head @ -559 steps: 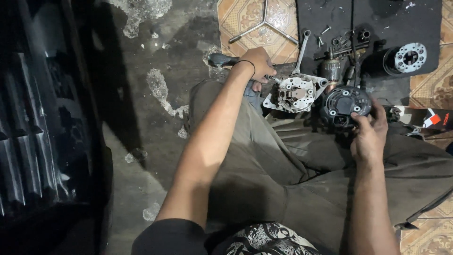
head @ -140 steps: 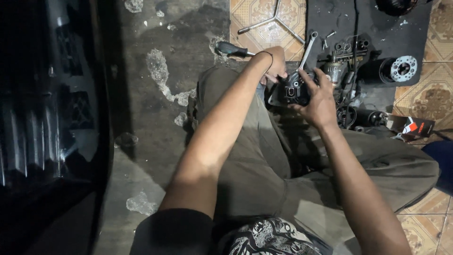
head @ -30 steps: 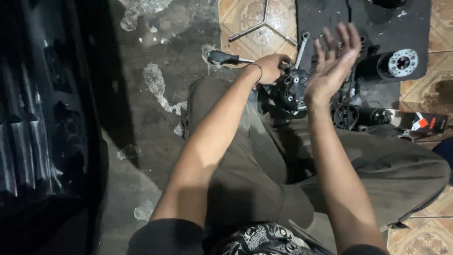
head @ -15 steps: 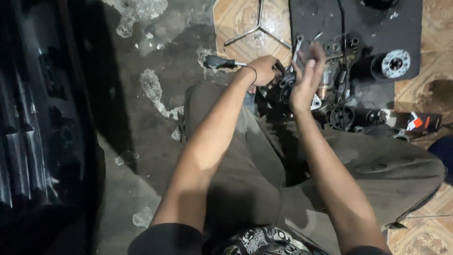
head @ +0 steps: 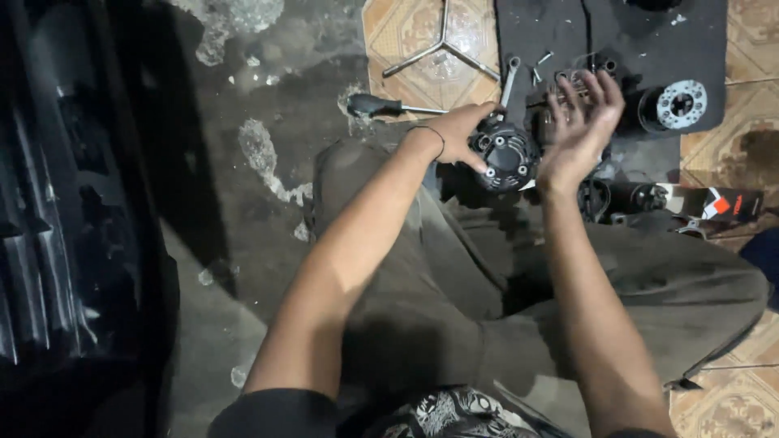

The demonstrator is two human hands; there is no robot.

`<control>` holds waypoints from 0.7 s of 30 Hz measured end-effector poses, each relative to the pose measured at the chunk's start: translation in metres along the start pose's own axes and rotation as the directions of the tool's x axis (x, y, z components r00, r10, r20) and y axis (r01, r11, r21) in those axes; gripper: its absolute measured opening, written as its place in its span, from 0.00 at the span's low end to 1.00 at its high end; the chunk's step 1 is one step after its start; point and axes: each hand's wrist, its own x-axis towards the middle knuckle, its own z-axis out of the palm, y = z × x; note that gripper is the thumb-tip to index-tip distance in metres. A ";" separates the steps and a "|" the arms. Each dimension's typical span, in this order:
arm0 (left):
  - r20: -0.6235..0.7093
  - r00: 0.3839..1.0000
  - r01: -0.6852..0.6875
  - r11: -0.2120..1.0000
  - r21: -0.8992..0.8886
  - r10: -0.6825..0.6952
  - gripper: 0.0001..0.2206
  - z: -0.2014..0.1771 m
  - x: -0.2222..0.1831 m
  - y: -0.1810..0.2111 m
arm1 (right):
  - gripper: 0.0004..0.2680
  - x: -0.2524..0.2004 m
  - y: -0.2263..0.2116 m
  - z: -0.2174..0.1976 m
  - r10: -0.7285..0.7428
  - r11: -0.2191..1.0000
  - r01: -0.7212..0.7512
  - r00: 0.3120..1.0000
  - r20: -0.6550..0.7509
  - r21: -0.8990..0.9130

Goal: Assembling the components of a vehicle alternator using hand tools on the floor.

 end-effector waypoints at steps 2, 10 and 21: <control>0.147 0.989 -0.008 0.997 -0.077 0.020 0.55 -0.011 0.002 0.012 | 0.08 -0.018 0.058 -0.036 -0.097 0.984 0.104 0.994 -0.058 0.141; 0.104 0.987 0.126 0.992 -0.029 -0.123 0.46 -0.001 0.004 0.001 | 0.13 -0.005 -0.001 -0.031 -0.010 0.969 -0.002 0.999 -0.047 -0.248; 0.149 0.985 0.074 0.995 0.065 -0.083 0.51 0.011 0.022 -0.002 | 0.18 -0.037 -0.029 -0.007 0.180 0.454 0.170 0.944 0.276 -0.875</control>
